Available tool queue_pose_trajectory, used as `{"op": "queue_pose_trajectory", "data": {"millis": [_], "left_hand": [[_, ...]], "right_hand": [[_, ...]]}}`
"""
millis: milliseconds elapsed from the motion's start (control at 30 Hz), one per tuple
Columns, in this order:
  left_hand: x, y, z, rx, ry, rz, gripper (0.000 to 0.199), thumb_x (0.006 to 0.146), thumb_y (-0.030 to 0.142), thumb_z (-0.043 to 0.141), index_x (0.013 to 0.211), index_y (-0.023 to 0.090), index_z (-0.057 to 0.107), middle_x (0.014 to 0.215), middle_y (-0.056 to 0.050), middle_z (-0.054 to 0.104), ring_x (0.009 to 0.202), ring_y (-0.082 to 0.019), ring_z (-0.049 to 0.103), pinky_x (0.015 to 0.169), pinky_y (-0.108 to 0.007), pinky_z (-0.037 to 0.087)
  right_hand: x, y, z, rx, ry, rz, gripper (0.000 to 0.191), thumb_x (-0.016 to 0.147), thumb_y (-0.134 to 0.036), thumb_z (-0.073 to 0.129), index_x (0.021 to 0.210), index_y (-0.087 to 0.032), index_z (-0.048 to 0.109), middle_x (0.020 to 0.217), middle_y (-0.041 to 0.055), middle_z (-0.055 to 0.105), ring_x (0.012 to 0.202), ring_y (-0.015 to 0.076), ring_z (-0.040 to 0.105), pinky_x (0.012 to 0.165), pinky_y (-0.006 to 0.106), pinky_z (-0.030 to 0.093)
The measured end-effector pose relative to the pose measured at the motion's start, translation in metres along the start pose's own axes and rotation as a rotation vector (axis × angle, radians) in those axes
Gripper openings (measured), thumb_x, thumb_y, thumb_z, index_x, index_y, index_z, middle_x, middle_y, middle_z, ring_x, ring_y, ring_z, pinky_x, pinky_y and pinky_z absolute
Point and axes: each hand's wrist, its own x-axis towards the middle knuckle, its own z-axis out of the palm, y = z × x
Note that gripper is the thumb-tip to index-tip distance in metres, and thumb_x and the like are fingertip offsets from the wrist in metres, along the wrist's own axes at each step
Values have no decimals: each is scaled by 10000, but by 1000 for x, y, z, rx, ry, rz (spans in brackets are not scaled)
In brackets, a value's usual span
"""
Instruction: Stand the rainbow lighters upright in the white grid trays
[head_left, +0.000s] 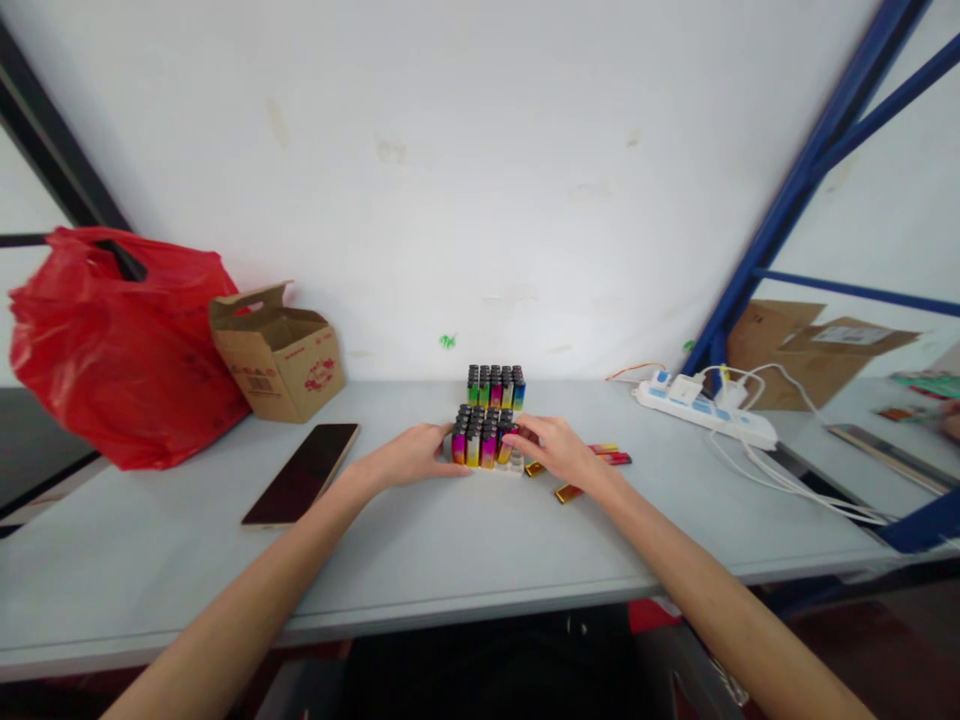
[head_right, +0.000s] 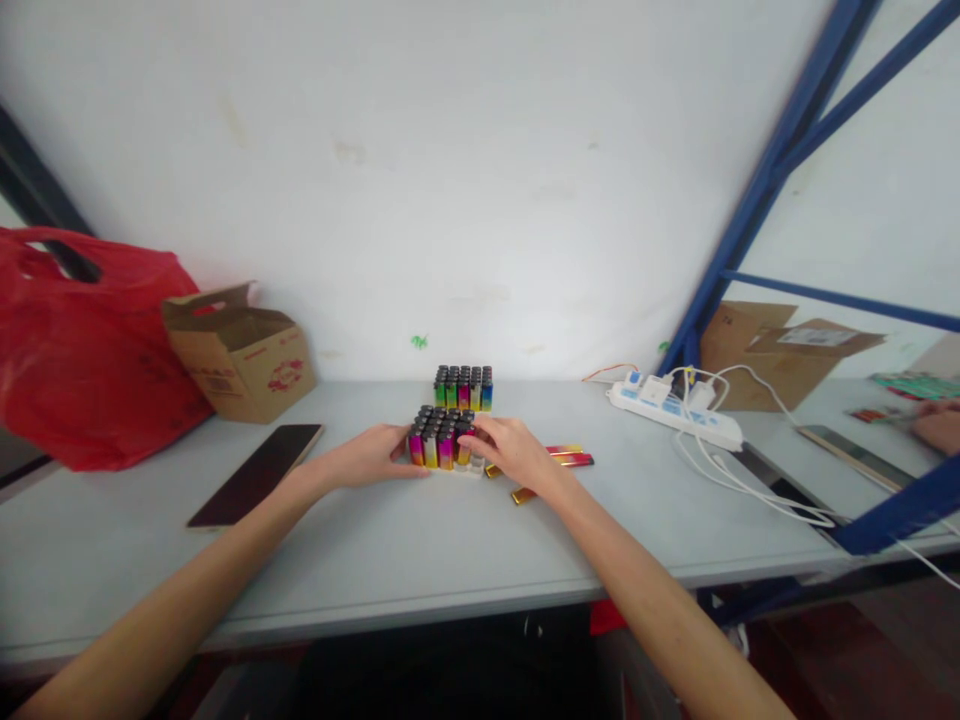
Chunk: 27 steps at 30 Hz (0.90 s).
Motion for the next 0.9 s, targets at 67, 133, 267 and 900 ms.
{"op": "queue_pose_trajectory", "data": {"millis": [67,133,267,900], "left_hand": [[0,0,0,-8,-7,2,516,821,618,660,1134,210,627,996,-52,743,832,-241,680,718,-301,477],[0,1,-1,-9,-14,-2,517,822,626,652,1127,209,629,980,-49,742,824,-238,677,711,-300,477],[0,3,-2,7,-8,-13,523,813,632,649,1116,205,631,971,-50,737,815,-236,667,709,-303,476],[0,3,-2,48,0,-25,553,805,685,635,1080,205,638,930,-43,727,780,-233,662,679,-301,458]], "right_hand": [[0,1,1,-11,25,4,374,1033,-521,482,845,-209,568,710,-5,610,624,150,530,623,266,357],[0,2,2,5,21,19,382,1024,-525,498,815,-211,562,678,-16,593,595,144,508,605,264,346],[0,4,0,28,-43,14,387,1023,-523,499,799,-213,560,662,-21,584,574,140,489,591,264,333],[-9,27,-54,38,99,156,348,1029,-431,473,929,-182,695,838,43,730,756,166,653,703,269,482]]}}
